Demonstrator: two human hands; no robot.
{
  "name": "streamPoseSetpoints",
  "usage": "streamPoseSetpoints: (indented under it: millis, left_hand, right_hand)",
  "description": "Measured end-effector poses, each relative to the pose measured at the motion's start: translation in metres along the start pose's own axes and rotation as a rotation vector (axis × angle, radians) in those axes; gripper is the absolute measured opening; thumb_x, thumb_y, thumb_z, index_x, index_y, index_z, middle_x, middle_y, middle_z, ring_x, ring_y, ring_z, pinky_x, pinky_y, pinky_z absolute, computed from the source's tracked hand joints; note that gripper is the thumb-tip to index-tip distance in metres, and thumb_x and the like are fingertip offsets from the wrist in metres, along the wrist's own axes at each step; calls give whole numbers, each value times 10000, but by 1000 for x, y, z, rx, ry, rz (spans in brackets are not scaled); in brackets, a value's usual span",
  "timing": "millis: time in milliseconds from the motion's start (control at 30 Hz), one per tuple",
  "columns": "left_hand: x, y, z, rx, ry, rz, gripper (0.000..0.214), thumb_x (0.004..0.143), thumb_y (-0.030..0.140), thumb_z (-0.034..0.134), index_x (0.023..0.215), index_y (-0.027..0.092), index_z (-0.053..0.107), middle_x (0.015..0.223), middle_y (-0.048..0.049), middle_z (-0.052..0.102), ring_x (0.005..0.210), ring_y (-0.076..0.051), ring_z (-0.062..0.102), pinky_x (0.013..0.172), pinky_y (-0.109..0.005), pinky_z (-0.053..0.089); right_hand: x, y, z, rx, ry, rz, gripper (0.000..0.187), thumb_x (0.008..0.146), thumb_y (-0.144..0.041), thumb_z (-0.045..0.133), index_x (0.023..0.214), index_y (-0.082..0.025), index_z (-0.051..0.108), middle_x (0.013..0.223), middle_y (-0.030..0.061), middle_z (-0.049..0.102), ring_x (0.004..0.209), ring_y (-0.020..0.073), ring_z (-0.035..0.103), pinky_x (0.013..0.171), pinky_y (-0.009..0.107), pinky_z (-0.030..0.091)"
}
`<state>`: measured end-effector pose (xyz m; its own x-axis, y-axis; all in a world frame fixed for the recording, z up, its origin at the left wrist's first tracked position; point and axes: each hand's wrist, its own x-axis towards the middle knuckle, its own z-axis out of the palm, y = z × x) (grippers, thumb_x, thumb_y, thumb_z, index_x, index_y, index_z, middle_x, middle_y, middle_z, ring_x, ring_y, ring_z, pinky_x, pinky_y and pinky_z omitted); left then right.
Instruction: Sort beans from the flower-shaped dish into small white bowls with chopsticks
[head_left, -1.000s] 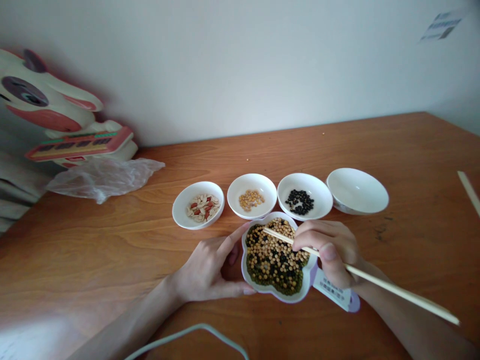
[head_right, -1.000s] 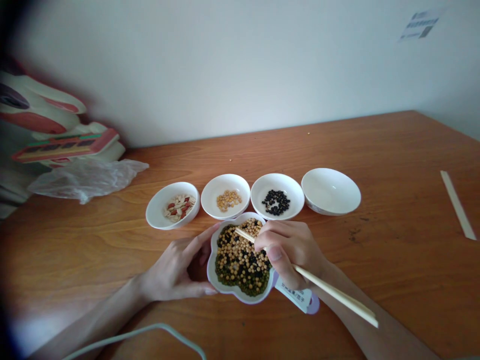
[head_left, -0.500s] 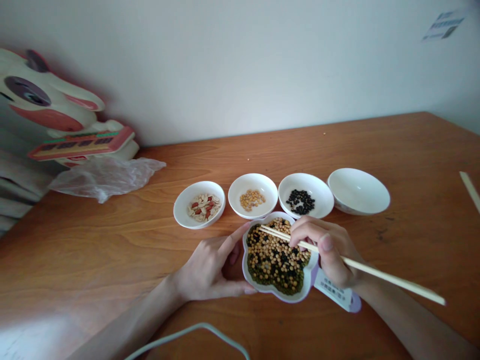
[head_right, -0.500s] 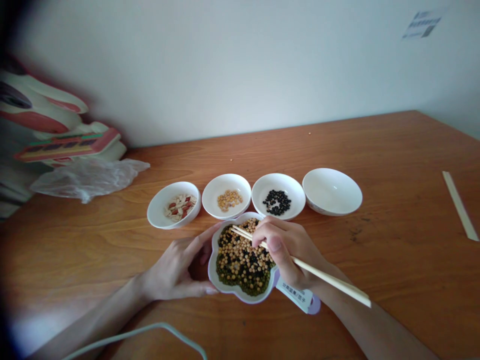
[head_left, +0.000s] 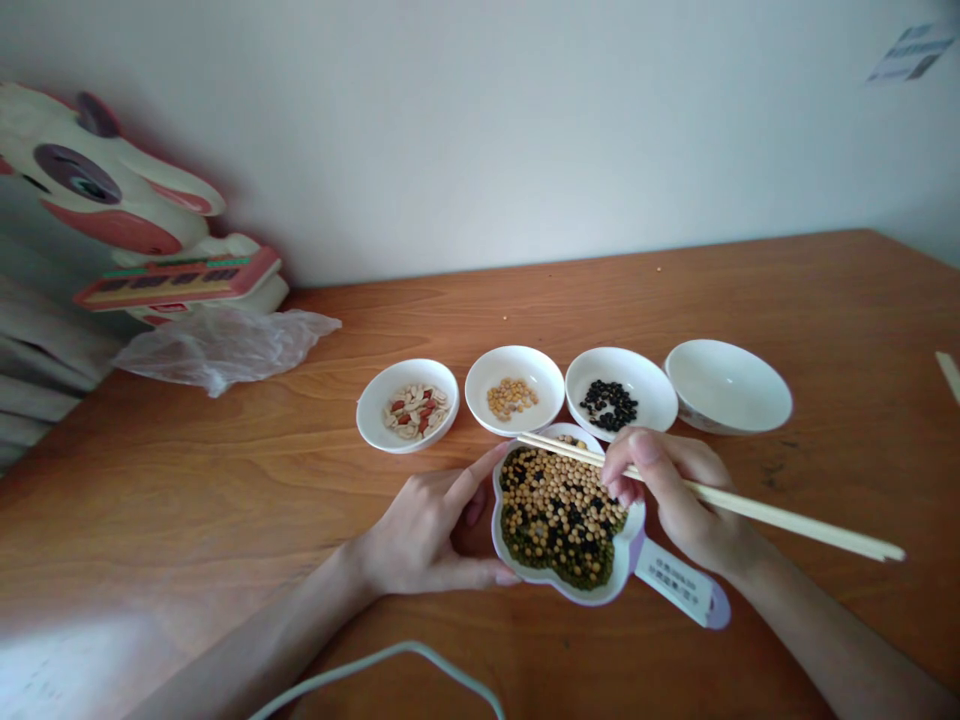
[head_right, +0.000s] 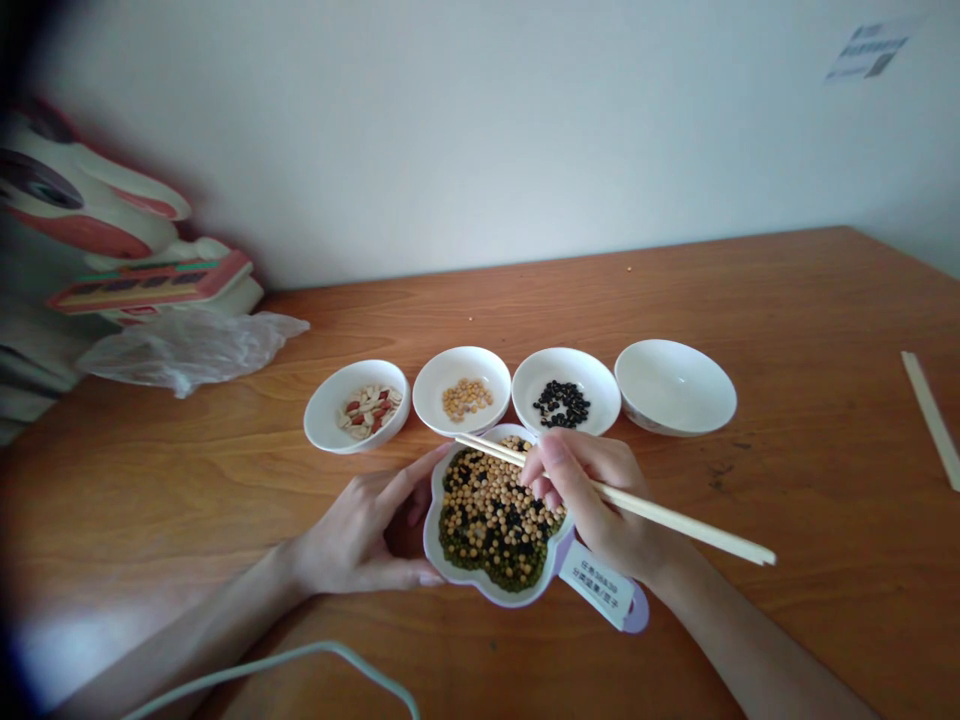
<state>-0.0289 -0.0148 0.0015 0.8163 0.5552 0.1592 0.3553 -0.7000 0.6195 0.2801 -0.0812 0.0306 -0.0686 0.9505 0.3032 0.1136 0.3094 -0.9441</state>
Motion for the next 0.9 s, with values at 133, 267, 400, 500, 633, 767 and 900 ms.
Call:
streamPoseSetpoints:
  millis: [133,267,400,500,633,767,900]
  left_hand:
    - [0,0,-1,-13,-7,-4,1135,934,750,716,1761,227,141,868,9,707,700,-192,694,594,-300,527]
    - [0,0,0,-17,-5,-3,1146,927,761,715,1762,226,142,870,8,702,700,-192,694,595,-298,516]
    - [1,0,-1,-36,-22,-15,1158,903,757,749,1757,238,163,865,14,691,705,-195,692,600,-296,511]
    - [1,1,-2,-44,-37,-40,1167,882,752,775,1752,257,176,879,14,690,710,-198,685,618,-308,522]
    - [0,-1,-1,-44,-44,-50,1177,872,754,783,1754,269,171,896,6,698,727,-209,689,630,-318,527]
    - [-2,-3,0,-50,-43,-43,1189,887,723,788,1763,264,129,877,12,696,733,-211,696,608,-303,513]
    - [-1,-2,0,-46,-34,-39,1181,889,722,785,1763,261,137,892,10,700,740,-206,697,619,-304,513]
  right_hand:
    - [5,-6,0,170,7,44,490,1151,-441,452,815,-224,735,661,15,642,582,138,585,523,265,493]
    - [6,-7,-2,239,46,105,390,1145,-427,495,891,-224,712,651,-10,616,559,120,555,498,238,471]
    - [8,-3,-7,289,61,142,308,1084,-385,653,827,-221,695,645,-23,613,526,99,530,450,222,426]
    - [10,-1,-11,301,56,114,243,1045,-376,722,853,-226,725,662,-26,630,536,97,526,463,227,430]
    - [15,-4,-12,321,44,63,390,1091,-456,622,790,-222,706,659,-12,605,564,111,527,504,251,439]
    - [15,-9,-12,296,74,29,529,1154,-485,415,844,-228,757,646,10,583,578,145,536,539,291,456]
    - [10,-11,-14,170,78,32,608,1163,-510,321,871,-224,770,692,33,606,640,171,560,585,317,469]
